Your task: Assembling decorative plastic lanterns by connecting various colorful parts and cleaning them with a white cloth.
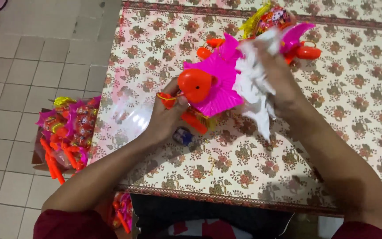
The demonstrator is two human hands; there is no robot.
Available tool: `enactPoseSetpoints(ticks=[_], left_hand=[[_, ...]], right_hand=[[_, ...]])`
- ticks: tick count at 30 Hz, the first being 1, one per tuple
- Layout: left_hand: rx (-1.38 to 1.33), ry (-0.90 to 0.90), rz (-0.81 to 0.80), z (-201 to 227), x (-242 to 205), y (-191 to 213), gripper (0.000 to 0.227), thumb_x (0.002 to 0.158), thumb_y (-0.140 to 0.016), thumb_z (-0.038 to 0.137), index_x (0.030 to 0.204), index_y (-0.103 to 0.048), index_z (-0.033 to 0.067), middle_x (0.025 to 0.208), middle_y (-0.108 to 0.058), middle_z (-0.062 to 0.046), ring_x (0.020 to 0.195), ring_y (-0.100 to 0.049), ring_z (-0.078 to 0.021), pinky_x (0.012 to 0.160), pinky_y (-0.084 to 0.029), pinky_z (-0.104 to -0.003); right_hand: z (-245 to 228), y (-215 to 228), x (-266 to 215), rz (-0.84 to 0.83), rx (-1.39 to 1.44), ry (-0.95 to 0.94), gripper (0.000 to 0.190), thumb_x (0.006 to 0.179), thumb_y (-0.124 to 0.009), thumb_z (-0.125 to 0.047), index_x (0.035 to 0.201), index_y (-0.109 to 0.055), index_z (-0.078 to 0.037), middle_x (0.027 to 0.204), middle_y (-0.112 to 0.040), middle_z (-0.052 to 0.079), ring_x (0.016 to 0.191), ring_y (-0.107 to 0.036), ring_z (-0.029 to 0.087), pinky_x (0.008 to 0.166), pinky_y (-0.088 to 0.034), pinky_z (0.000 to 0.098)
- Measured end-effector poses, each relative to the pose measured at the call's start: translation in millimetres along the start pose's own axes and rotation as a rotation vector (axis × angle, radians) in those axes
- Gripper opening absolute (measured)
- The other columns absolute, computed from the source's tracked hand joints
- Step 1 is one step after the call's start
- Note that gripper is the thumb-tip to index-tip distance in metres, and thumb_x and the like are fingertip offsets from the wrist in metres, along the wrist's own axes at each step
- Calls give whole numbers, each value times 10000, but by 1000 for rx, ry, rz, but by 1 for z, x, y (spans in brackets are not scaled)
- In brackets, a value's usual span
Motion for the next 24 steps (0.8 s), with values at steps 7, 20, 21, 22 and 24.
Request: enactPoseSetpoints(ticks=[7, 20, 21, 22, 24], left_hand=[[15, 29, 138, 4, 8, 20, 627, 971, -544, 526, 1388, -484, 61, 1323, -599, -169, 1159, -693, -348, 859, -695, -444], [138, -381, 59, 24, -4, 6, 530, 944, -768, 283, 1407, -543, 158, 1500, -426, -143, 1458, -440, -352, 1220, -528, -563], [139, -384, 59, 28, -2, 6, 530, 944, -768, 283, 1407, -543, 158, 1500, -426, -143, 1458, -440, -352, 1220, -528, -563], [174, -379, 86, 32, -2, 7, 504, 984, -688, 410, 1390, -541, 150, 1454, -487, -117, 1409, -488, -318, 1223, -503, -554], [208, -371, 117, 36, 0, 12, 531, 1025, -607, 539, 1372, -540, 142, 1409, -548, -92, 1359, -536, -285, 1225, -479, -545]], right_hand=[[-30, 69, 7, 254, 167, 502, 105, 1063, -408, -214, 1153, -436, -167, 1026, -591, 87, 913, -607, 221, 747, -541, 322], [-60, -30, -34, -150, -836, 529, 610, 951, -670, -7, 1514, -442, -64, 1245, -684, 252, 634, -664, 200, 443, -586, 222], [-58, -26, -29, -150, -836, 533, 610, 951, -670, -7, 1514, -442, -64, 1245, -684, 252, 634, -664, 200, 443, -586, 222], [-55, -16, -22, -109, -754, 479, 500, 964, -651, -58, 1436, -489, -78, 1206, -653, 188, 643, -597, 180, 454, -511, 256], [-51, -4, -12, -73, -672, 421, 394, 977, -632, -109, 1358, -537, -92, 1168, -620, 125, 651, -531, 161, 466, -436, 291]])
Point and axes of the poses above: each hand's wrist, its own x-axis towards the middle knuckle, its own y-axis out of the back of the hand, z = x × y, the point moved 8 cm from there along x, towards the middle knuckle
